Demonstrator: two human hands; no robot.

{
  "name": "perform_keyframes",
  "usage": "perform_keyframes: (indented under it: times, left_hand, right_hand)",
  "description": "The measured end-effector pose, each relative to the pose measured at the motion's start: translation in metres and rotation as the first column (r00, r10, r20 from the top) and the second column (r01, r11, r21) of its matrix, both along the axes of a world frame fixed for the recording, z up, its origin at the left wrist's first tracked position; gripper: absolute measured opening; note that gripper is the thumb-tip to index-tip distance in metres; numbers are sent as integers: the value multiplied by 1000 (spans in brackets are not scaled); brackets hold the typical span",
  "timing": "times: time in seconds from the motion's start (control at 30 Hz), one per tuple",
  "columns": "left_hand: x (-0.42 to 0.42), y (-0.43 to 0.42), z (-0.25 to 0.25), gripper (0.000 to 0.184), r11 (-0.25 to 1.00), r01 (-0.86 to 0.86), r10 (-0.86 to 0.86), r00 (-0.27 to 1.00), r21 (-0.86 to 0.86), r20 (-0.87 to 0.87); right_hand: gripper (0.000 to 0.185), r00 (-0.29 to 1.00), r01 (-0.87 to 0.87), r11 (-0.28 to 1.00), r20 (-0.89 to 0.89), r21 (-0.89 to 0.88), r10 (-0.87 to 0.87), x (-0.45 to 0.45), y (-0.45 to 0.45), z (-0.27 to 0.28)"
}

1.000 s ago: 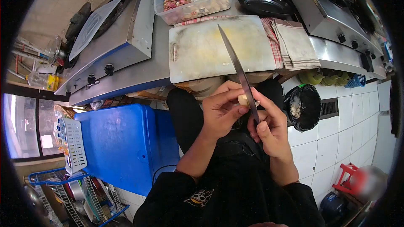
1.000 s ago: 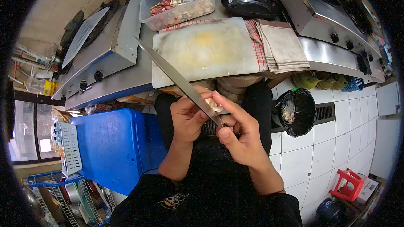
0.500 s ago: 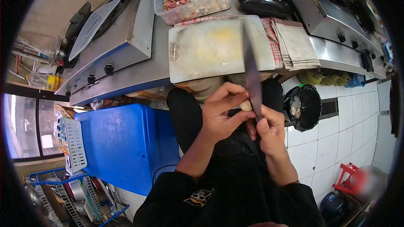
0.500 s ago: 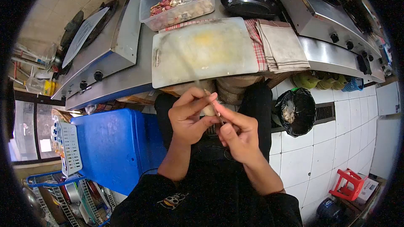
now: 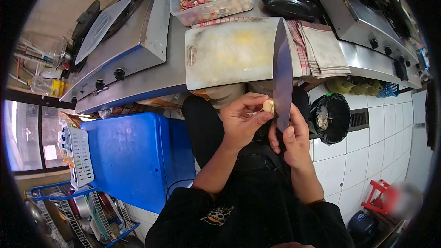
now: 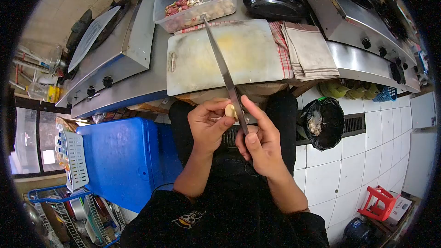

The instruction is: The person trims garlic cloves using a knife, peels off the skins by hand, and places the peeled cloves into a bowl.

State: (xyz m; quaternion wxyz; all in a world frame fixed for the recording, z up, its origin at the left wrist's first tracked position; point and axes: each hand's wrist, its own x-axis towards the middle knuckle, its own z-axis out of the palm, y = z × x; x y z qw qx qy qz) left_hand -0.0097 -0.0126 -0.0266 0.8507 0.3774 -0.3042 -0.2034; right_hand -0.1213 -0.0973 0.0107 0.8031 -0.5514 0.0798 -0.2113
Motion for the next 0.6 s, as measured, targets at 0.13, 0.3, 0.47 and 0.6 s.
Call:
perform_keyframes:
  times: [0.13,0.3,0.47,0.6]
  left_hand:
    - [1,1,1,35,999,-9,8,1000,35,27]
    - [0,1,5,34,1000,-3,3,1000,19,22]
    - [0,1,5,33,1000,-11,10,999,17,43]
    - [0,3,10,32,994,-83,72,988,76,139]
  right_hand:
    - [67,999,-47,999,16,-18,47,-2,-4,-3]
    - [61,998,-47,999,37,18,46,-2,-2,-1]
    - [60,999,-19,999,41,-38,21,-1,-1,-1]
    - [60,999,-15,998,45,-60,18,-2,-3,-2]
